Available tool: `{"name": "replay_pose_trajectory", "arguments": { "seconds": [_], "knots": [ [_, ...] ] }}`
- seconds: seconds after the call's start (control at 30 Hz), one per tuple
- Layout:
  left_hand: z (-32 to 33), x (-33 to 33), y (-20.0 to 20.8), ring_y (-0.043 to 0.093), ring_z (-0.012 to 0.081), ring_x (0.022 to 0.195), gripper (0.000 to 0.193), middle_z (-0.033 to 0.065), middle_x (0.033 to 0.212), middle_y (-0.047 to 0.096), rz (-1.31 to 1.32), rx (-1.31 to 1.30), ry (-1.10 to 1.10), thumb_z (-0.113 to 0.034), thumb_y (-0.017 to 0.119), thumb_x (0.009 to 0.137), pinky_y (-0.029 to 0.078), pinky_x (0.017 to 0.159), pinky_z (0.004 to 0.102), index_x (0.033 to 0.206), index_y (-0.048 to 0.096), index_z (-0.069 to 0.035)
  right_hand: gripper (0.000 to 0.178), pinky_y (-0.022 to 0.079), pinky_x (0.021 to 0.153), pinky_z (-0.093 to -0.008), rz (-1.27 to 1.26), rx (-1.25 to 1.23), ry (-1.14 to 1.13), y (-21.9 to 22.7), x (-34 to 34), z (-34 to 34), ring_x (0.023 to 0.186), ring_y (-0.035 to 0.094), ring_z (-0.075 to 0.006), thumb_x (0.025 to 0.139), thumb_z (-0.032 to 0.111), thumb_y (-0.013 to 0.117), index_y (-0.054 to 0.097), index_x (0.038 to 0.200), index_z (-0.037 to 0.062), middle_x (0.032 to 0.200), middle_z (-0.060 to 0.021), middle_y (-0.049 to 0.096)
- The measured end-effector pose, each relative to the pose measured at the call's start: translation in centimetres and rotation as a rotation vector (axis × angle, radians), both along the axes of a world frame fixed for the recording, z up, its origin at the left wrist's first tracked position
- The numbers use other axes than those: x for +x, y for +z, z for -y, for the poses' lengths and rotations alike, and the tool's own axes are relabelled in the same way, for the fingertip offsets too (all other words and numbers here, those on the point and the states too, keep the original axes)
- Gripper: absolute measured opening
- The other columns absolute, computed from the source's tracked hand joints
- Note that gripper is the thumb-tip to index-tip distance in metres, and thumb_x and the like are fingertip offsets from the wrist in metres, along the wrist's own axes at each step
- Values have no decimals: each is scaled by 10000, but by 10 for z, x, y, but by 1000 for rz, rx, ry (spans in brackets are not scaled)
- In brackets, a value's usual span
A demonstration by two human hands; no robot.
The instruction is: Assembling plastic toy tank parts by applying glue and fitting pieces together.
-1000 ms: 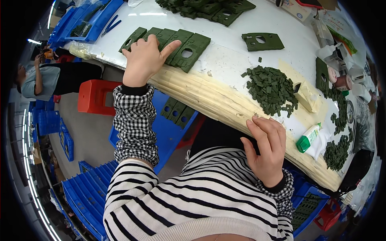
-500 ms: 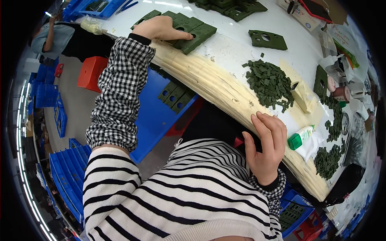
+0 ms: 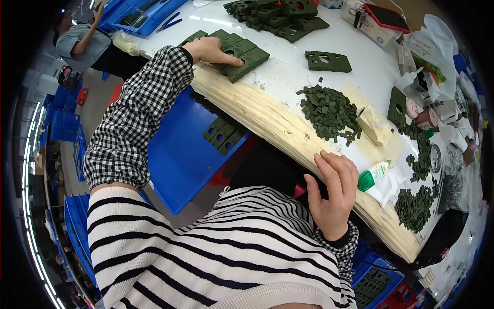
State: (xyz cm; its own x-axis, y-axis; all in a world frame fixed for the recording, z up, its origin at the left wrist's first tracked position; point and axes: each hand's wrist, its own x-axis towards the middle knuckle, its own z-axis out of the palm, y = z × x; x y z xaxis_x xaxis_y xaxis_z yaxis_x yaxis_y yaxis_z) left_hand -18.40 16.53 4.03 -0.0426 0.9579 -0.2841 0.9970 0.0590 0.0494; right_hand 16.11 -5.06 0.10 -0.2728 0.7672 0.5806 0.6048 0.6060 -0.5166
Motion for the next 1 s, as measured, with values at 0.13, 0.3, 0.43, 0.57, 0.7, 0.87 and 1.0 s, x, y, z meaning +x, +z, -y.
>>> {"name": "replay_pose_trajectory", "arguments": {
  "seconds": [0.13, 0.3, 0.43, 0.57, 0.7, 0.87, 1.0],
  "knots": [
    [2, 7, 7, 618, 242, 848, 819, 167, 862, 614, 29, -38, 21, -643, 731, 579, 488, 712, 309, 971, 595, 63, 390, 419, 894, -438, 6, -5, -3, 1, 2, 1, 975, 543, -283, 691, 95, 736, 632, 1062, 40, 1040, -101, 588],
    [9, 0, 12, 612, 233, 855, 751, 154, 886, 619, 148, 75, 38, -568, 763, 589, 481, 728, 291, 956, 597, 66, 390, 420, 892, -441, 22, -4, -18, 5, 1, 2, 970, 547, -285, 689, 89, 735, 631, 1062, 39, 1034, -102, 591],
    [51, -25, 52, 582, 218, 885, 612, 151, 942, 602, 302, 115, 44, -394, 722, 703, 454, 792, 293, 1035, 555, 93, 392, 422, 888, -440, 31, 4, -18, 7, -1, 2, 963, 552, -285, 685, 80, 737, 631, 1060, 40, 1026, -102, 594],
    [135, -53, 64, 505, 224, 962, 562, 153, 1002, 526, 333, 318, 48, -344, 731, 686, 410, 842, 323, 1010, 526, 67, 397, 424, 885, -439, 36, -10, -15, 5, -7, 1, 954, 556, -284, 679, 73, 739, 631, 1060, 42, 1023, -101, 595],
    [202, -92, 15, 431, 273, 1038, 590, 161, 1040, 470, 246, 232, 195, -395, 773, 628, 354, 926, 365, 964, 530, 24, 403, 425, 886, -434, 56, -18, 21, 10, -22, 0, 950, 559, -275, 672, 77, 743, 633, 1058, 44, 1024, -94, 596],
    [222, -150, -93, 330, 380, 1205, 778, 227, 1204, 436, 128, -52, 429, -576, 762, 573, 182, 1000, 642, 1028, 548, 17, 393, 425, 893, -434, 92, -28, 80, 13, -42, 0, 950, 560, -269, 675, 76, 734, 634, 1053, 45, 1031, -89, 595],
    [197, -168, -162, 228, 402, 1310, 937, 263, 1346, 344, 4, -287, 523, -642, 713, 600, 131, 1026, 656, 1232, 493, 14, 388, 421, 899, -436, 147, -57, 70, 15, -51, 3, 963, 556, -269, 684, 81, 727, 630, 1058, 44, 1035, -88, 595]
  ]
}}
